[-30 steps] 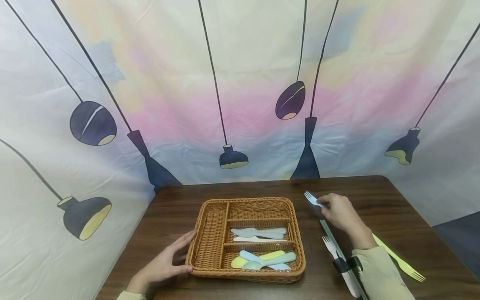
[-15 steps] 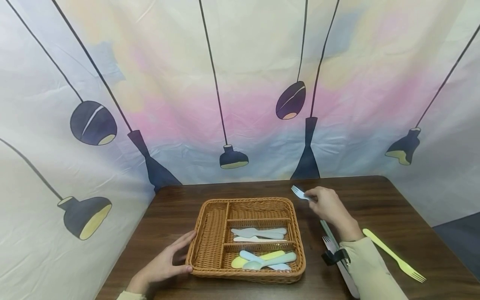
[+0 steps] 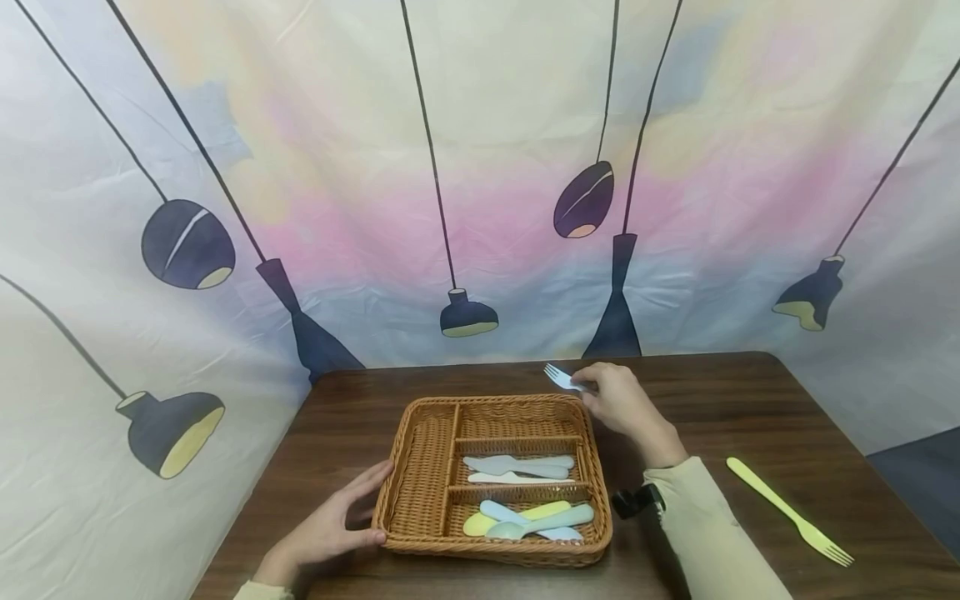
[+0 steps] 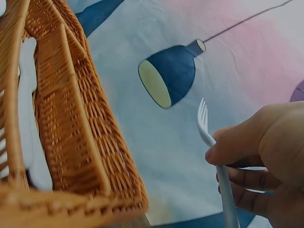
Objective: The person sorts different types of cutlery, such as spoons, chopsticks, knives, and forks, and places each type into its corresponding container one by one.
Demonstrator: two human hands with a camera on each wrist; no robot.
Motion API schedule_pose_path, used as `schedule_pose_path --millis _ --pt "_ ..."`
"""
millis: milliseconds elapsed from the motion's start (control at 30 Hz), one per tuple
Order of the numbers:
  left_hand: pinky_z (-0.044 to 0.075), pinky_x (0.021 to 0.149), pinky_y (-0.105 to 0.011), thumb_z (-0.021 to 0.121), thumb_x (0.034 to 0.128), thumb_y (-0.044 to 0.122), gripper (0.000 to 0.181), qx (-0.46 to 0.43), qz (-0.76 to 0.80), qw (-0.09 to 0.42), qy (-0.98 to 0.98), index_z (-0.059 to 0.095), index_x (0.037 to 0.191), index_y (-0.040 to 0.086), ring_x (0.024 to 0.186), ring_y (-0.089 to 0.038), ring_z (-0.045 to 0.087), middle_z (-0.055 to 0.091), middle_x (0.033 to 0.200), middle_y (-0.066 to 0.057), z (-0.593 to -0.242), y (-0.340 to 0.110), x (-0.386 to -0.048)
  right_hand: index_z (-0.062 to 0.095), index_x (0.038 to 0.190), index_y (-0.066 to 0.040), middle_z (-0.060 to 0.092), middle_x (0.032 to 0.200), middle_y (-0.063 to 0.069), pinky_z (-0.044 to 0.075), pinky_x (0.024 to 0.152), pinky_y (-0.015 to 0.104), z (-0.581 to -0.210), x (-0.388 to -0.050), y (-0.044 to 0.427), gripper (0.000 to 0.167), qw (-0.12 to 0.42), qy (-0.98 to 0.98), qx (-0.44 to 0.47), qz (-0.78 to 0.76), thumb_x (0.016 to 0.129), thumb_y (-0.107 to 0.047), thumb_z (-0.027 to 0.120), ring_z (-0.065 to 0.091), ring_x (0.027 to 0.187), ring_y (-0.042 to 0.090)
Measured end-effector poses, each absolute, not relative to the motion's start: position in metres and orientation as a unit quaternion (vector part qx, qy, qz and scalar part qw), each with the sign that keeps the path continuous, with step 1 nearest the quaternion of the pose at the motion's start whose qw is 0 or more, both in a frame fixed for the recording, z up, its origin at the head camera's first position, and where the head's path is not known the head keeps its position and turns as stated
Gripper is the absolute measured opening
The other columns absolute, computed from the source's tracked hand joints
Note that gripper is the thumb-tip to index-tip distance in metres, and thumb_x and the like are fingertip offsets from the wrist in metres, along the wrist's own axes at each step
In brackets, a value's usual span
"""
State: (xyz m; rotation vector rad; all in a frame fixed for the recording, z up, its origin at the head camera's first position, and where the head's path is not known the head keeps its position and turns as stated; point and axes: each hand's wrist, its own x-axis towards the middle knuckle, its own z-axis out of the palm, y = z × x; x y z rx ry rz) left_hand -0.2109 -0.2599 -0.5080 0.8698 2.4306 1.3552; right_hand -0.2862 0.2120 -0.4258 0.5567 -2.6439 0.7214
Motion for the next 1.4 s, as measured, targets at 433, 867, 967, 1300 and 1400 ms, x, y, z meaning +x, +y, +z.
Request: schedule_pose_path --millis 433,867,967,1300,1400 --pt "0.046 0.098 -0.020 0.079 0.0832 0.023 0.093 0.290 0.463 0.114 0.830 0.022 0.156 0.009 0.140 -0.044 0.023 0.014 0.161 -0.020 -0.509 -0.260 -0.212 0.075 0.103 -0.011 0.072 0.096 0.006 0.055 0.068 0.033 -0.423 -0.295 0.182 0.021 0.152 -0.923 0.230 0.267 0.084 -0.002 0.070 0.065 0.083 0.018" --pt "0.047 0.099 -0.021 0.079 0.0833 0.025 0.093 0.288 0.459 0.113 0.833 0.022 0.156 0.011 0.140 -0.043 0.024 0.015 0.161 -0.020 -0.509 -0.260 -0.212 0.075 0.105 -0.015 0.072 0.104 0.006 0.056 0.070 0.033 -0.425 -0.298 0.158 0.021 0.104 -0.927 0.235 0.273 0.087 -0.004 0.070 0.066 0.087 0.020" --pt "0.046 0.099 -0.021 0.078 0.0838 0.024 0.093 0.289 0.462 0.117 0.831 0.022 0.156 0.010 0.140 -0.044 0.023 0.013 0.161 -0.020 -0.510 -0.260 -0.211 0.075 0.105 -0.015 0.072 0.103 0.006 0.056 0.069 0.032 -0.426 -0.299 0.152 0.021 0.098 -0.927 0.237 0.274 0.088 -0.005 0.070 0.067 0.087 0.019" --pt "0.049 0.100 -0.031 0.079 0.0826 0.027 0.093 0.285 0.445 0.101 0.843 0.024 0.156 0.012 0.140 -0.044 0.024 0.017 0.161 -0.018 -0.509 -0.260 -0.210 0.075 0.104 -0.017 0.072 0.104 0.004 0.055 0.069 0.031 -0.426 -0.301 0.139 0.022 0.084 -0.926 0.245 0.276 0.087 -0.004 0.071 0.066 0.089 0.018" --pt "0.049 0.100 -0.029 0.079 0.0831 0.026 0.093 0.287 0.445 0.103 0.842 0.023 0.156 0.012 0.141 -0.044 0.024 0.016 0.161 -0.018 -0.509 -0.261 -0.210 0.075 0.104 -0.017 0.072 0.105 0.004 0.053 0.067 0.030 -0.428 -0.301 0.137 0.022 0.080 -0.926 0.245 0.276 0.087 -0.003 0.070 0.065 0.087 0.016"
